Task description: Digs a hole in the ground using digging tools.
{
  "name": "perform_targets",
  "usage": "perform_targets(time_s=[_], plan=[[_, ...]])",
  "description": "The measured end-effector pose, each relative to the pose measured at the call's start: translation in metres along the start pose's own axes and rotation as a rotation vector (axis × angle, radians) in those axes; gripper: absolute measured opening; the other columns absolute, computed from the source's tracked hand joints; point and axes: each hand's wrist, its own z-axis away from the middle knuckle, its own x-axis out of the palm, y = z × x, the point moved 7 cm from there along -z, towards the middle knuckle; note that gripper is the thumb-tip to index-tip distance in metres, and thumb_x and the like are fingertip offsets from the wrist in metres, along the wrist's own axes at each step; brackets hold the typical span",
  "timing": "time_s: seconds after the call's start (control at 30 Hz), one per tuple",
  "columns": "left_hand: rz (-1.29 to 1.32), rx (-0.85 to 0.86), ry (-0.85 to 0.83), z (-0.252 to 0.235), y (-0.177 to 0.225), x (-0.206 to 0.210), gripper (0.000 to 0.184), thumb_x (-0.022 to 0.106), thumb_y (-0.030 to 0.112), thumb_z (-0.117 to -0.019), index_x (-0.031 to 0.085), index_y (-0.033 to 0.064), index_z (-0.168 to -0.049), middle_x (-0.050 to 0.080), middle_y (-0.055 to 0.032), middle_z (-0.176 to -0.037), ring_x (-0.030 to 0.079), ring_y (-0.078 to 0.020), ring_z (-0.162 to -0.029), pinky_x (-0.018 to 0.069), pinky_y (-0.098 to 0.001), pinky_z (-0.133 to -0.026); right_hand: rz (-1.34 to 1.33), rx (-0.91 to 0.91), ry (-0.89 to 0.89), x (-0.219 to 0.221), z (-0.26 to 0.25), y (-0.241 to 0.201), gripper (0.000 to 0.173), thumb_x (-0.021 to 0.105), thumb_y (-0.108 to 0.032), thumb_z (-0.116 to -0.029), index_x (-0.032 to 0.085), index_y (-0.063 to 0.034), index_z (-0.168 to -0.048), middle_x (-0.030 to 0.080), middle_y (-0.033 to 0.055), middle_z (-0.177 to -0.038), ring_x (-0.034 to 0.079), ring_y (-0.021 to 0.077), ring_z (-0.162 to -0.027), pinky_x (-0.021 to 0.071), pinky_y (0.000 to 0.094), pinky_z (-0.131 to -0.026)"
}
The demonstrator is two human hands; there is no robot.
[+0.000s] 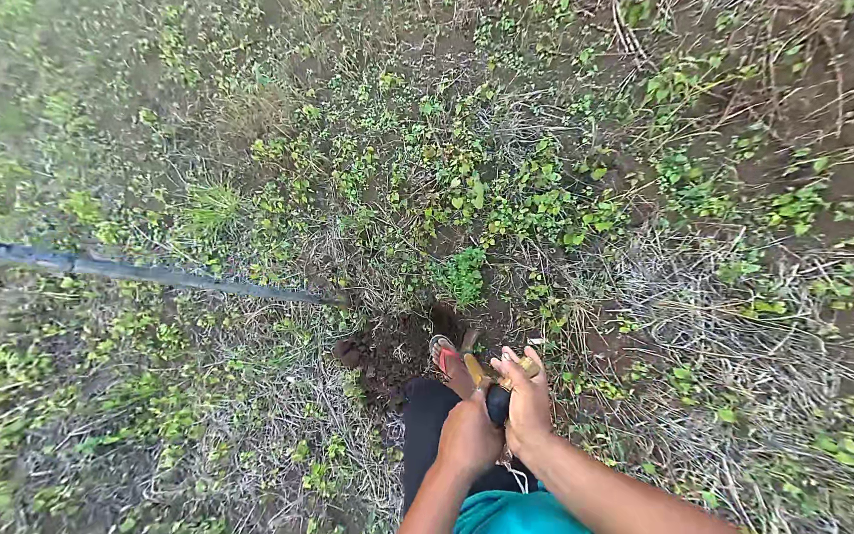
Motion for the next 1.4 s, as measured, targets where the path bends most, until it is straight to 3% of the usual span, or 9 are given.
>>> perform_targets(time_s=[0.27, 0.5, 0.67, 0.87, 0.93, 1.0, 1.1, 1.27, 1.4], plan=[[-0.056, -0.058, -0.050, -0.055, -0.001, 0.038, 0.077, 0.071, 0.033, -0.0866, 0.041, 0.0217, -0.157, 0.074, -0.0117, -0.114, 0.074, -0.0320, -0.097, 0.0602, -0.0573, -0.083, 0.157, -0.103, 0.127, -0.014, -0.067, 0.019, 0.070, 0.062, -0.008, -0.0922, 0.032, -0.0016, -0.155, 0.070, 0.0154, -0.126, 0.074, 0.0245, -0.099, 0.0622, 0.0416, -0.084], [-0.004, -0.014, -0.047, -0.051, 0.042, 0.147, 0.087, 0.074, 0.034, -0.0850, 0.034, 0.0136, -0.160, 0.073, -0.0147, -0.118, 0.075, -0.0309, -0.092, 0.0625, -0.0536, -0.078, 0.354, -0.098, 0.201, -0.126, -0.090, 0.018, 0.058, 0.060, -0.006, -0.0923, 0.042, 0.0024, -0.147, 0.076, 0.0146, -0.108, 0.077, 0.0254, -0.085, 0.0650, 0.0432, -0.077], [0.053, 0.014, -0.095, -0.047, 0.053, 0.196, 0.086, 0.070, 0.031, -0.0892, 0.027, 0.0149, -0.162, 0.069, -0.0171, -0.122, 0.073, -0.0312, -0.103, 0.0613, -0.0519, -0.087, 0.485, -0.057, 0.292, -0.174, -0.089, 0.018, 0.041, 0.062, -0.014, -0.0964, 0.054, 0.0002, -0.134, 0.076, 0.0135, -0.093, 0.077, 0.0246, -0.075, 0.0659, 0.0432, -0.072], [0.001, -0.029, -0.062, -0.039, 0.026, 0.132, 0.094, 0.078, 0.034, -0.0810, 0.030, 0.0262, -0.162, 0.065, -0.0176, -0.132, 0.072, -0.0341, -0.102, 0.0610, -0.0577, -0.083, 0.261, 0.096, 0.289, -0.109, -0.064, 0.019, 0.041, 0.068, -0.009, -0.0956, 0.053, 0.0032, -0.132, 0.070, 0.0195, -0.106, 0.072, 0.0286, -0.086, 0.0620, 0.0461, -0.079], [-0.068, -0.038, -0.030, -0.042, 0.019, 0.103, 0.097, 0.080, 0.038, -0.0764, 0.034, 0.0299, -0.161, 0.041, -0.0218, -0.156, 0.066, -0.0404, -0.113, 0.0607, -0.0572, -0.081, 0.224, 0.116, 0.307, -0.086, -0.059, 0.020, 0.039, 0.069, -0.009, -0.0958, 0.055, 0.0028, -0.130, 0.069, 0.0194, -0.108, 0.072, 0.0281, -0.090, 0.0612, 0.0452, -0.081], [-0.068, 0.023, -0.019, -0.051, 0.013, 0.090, 0.095, 0.080, 0.040, -0.0751, 0.039, 0.0282, -0.160, 0.013, -0.0175, -0.172, 0.048, -0.0415, -0.139, 0.0571, -0.0540, -0.095, 0.237, 0.115, 0.326, -0.072, -0.059, 0.019, 0.037, 0.069, -0.012, -0.0957, 0.058, 0.0017, -0.128, 0.070, 0.0184, -0.108, 0.071, 0.0276, -0.093, 0.0599, 0.0455, -0.085], [0.118, 0.188, -0.020, -0.065, 0.007, 0.088, 0.090, 0.079, 0.035, -0.0798, 0.041, 0.0146, -0.159, 0.035, -0.0155, -0.165, 0.036, -0.0315, -0.151, 0.0374, -0.0488, -0.121, 0.310, 0.119, 0.356, -0.058, -0.069, 0.019, 0.035, 0.069, -0.014, -0.0965, 0.060, 0.0000, -0.128, 0.070, 0.0169, -0.105, 0.070, 0.0260, -0.089, 0.0596, 0.0447, -0.081], [0.185, 0.199, 0.029, -0.118, 0.031, 0.075, 0.088, 0.079, 0.034, -0.0795, 0.042, 0.0117, -0.157, 0.044, -0.0167, -0.158, 0.045, -0.0304, -0.144, 0.0455, -0.0480, -0.115, 0.509, 0.122, 0.365, -0.037, -0.131, -0.001, 0.030, 0.068, -0.013, -0.0916, 0.064, -0.0020, -0.119, 0.070, 0.0174, -0.100, 0.070, 0.0301, -0.085, 0.0592, 0.0527, -0.077], [0.191, 0.167, 0.043, -0.115, 0.063, 0.126, 0.088, 0.079, 0.035, -0.0784, 0.044, 0.0112, -0.156, 0.035, -0.0221, -0.162, 0.036, -0.0395, -0.148, 0.0418, -0.0514, -0.117, 0.533, 0.103, 0.372, -0.092, -0.145, -0.009, 0.034, 0.066, -0.011, -0.0914, 0.062, -0.0009, -0.123, 0.073, 0.0162, -0.098, 0.073, 0.0281, -0.081, 0.0621, 0.0494, -0.074]])
